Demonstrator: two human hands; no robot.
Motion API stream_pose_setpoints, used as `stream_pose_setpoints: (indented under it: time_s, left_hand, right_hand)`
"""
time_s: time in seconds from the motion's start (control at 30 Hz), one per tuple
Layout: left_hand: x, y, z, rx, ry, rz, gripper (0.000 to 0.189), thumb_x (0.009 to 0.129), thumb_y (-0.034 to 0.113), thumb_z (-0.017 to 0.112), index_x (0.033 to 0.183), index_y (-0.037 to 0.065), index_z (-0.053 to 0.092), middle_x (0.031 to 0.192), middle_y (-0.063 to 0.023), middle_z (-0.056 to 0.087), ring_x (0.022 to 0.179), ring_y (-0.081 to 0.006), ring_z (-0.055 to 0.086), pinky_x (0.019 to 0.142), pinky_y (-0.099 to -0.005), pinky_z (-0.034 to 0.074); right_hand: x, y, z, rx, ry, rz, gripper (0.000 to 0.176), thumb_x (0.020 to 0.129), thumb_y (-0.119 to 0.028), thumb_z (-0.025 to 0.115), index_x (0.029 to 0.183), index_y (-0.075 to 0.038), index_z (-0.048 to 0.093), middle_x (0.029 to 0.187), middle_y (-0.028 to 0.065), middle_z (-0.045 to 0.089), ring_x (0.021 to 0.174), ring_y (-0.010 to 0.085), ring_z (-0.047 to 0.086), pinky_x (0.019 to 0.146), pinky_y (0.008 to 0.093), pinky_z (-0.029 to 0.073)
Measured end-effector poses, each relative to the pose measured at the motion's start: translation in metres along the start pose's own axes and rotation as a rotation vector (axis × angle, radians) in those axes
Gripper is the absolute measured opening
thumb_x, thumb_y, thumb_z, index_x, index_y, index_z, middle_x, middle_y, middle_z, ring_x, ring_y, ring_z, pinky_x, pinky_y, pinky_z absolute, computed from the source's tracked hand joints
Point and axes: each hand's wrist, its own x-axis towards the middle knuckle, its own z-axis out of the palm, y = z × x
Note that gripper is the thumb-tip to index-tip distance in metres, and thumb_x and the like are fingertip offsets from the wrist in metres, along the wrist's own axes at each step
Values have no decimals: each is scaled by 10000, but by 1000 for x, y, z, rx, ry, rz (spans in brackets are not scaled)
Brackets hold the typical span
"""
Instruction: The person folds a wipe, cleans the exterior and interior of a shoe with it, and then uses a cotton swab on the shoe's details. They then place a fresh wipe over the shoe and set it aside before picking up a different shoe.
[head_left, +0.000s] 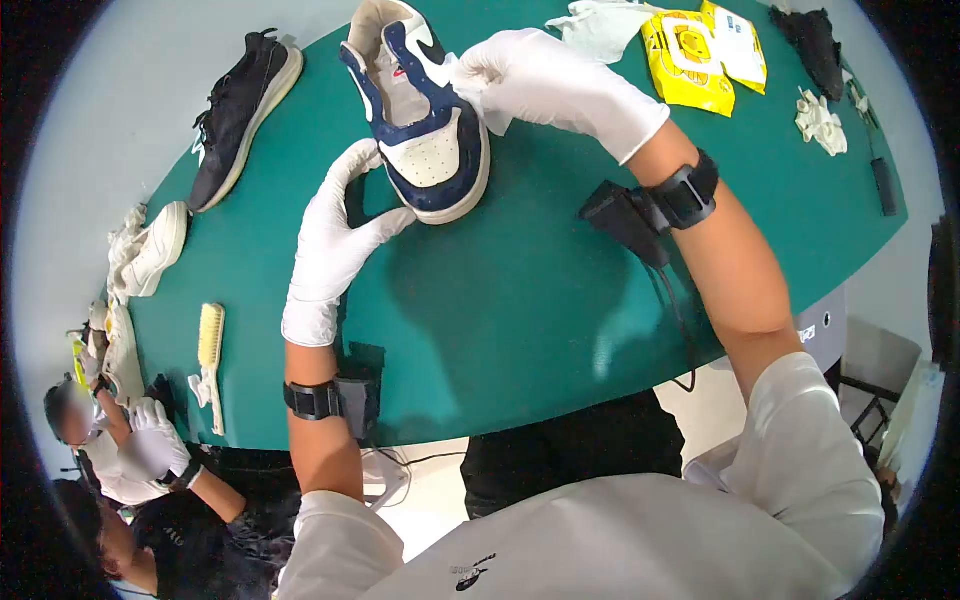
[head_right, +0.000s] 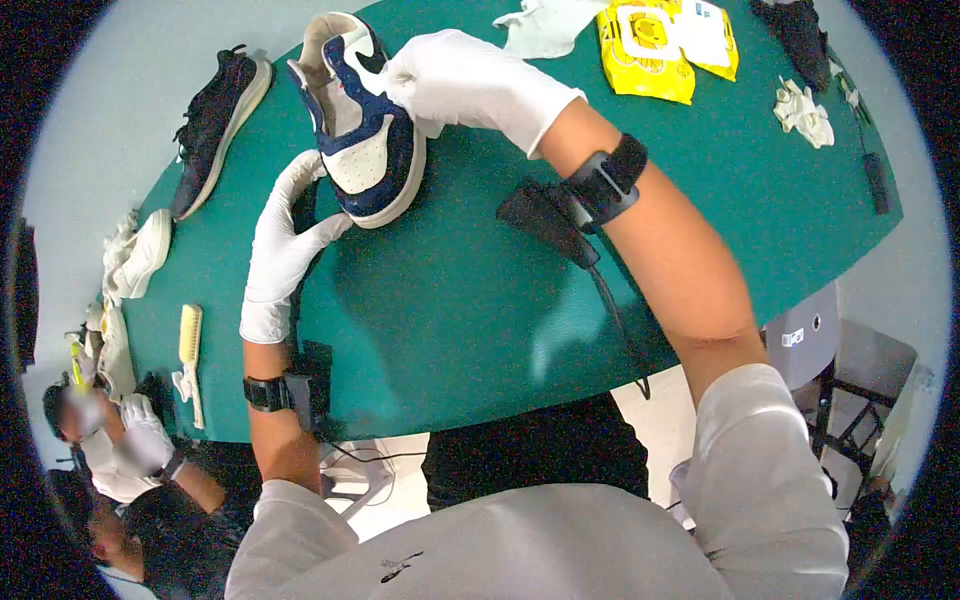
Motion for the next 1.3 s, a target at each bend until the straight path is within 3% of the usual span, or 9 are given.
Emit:
stream_pose_setpoints:
  time_s: [0.07, 0.3, 0.43, 0.63, 0.83, 0.93, 1.13, 1.23, 1.3]
  left_hand:
    - [-3, -2, -1, 10, 21, 4, 778, 709, 57, 862, 1397, -4, 504, 1301, -103, 623, 1235, -188, 560, 1105, -326, 398]
    - [-2, -5, -4, 47, 23, 36, 751, 722, 63, 868, 1387, 34, 521, 1255, -77, 640, 1210, -167, 570, 1093, -313, 407]
    - [-2, -5, -6, 39, -32, 38, 811, 718, 22, 859, 1429, 7, 469, 1307, -89, 599, 1256, -183, 535, 1128, -333, 369]
    - [-2, -6, -5, 55, 3, 28, 755, 721, 61, 870, 1387, 40, 515, 1237, -74, 646, 1193, -167, 574, 1085, -314, 416]
    - [-2, -8, -5, 75, -1, 27, 771, 716, 84, 877, 1392, 38, 509, 1255, -81, 647, 1204, -170, 574, 1084, -315, 416]
    - [-2, -8, -5, 38, -1, 38, 770, 718, 88, 876, 1392, 33, 508, 1257, -80, 648, 1206, -173, 575, 1084, -317, 417]
    - [-2, -4, -7, 40, -35, 11, 828, 707, 4, 855, 1436, 22, 462, 1289, -85, 614, 1233, -170, 544, 1125, -318, 366]
    - [-2, -5, -6, 63, 4, 62, 767, 727, 93, 871, 1401, 51, 509, 1253, -80, 657, 1207, -170, 582, 1085, -319, 420]
    - [-2, -6, -7, 57, 0, 47, 771, 728, 99, 872, 1405, 49, 506, 1255, -80, 660, 1210, -169, 583, 1084, -320, 422]
  right_hand:
    - [3, 1, 1, -195, -49, -86, 232, 938, -243, 572, 938, -49, 699, 874, 217, 689, 825, 378, 692, 719, 449, 546]
    - [-7, -5, 6, -328, 37, -264, 229, 947, -203, 566, 929, -17, 698, 900, 249, 672, 881, 430, 666, 747, 490, 542]
    - [-17, -15, -3, -318, 41, -435, 144, 851, -120, 600, 898, -35, 708, 844, 241, 669, 809, 414, 670, 717, 457, 547]
    - [-25, -27, -9, -336, -109, -433, 102, 764, -115, 666, 797, -22, 693, 809, 191, 675, 800, 359, 680, 719, 419, 559]
    - [-35, -28, 4, -528, 85, -537, 138, 640, -100, 738, 754, -40, 687, 779, 165, 677, 794, 339, 690, 697, 390, 572]
    - [-39, -33, 5, -566, 25, -486, 160, 616, -78, 751, 764, -53, 695, 777, 151, 678, 776, 326, 696, 669, 386, 572]
    - [-48, -46, 10, -727, 95, -508, 72, 730, -124, 695, 785, -79, 704, 730, 135, 681, 721, 297, 711, 623, 385, 566]
    - [-51, -62, 8, -775, -4, -438, 77, 784, -142, 659, 799, -83, 706, 714, 139, 681, 703, 297, 712, 606, 395, 562]
    - [-53, -67, 4, -673, 27, -510, 90, 794, -157, 665, 817, -80, 706, 721, 137, 684, 693, 306, 710, 605, 407, 563]
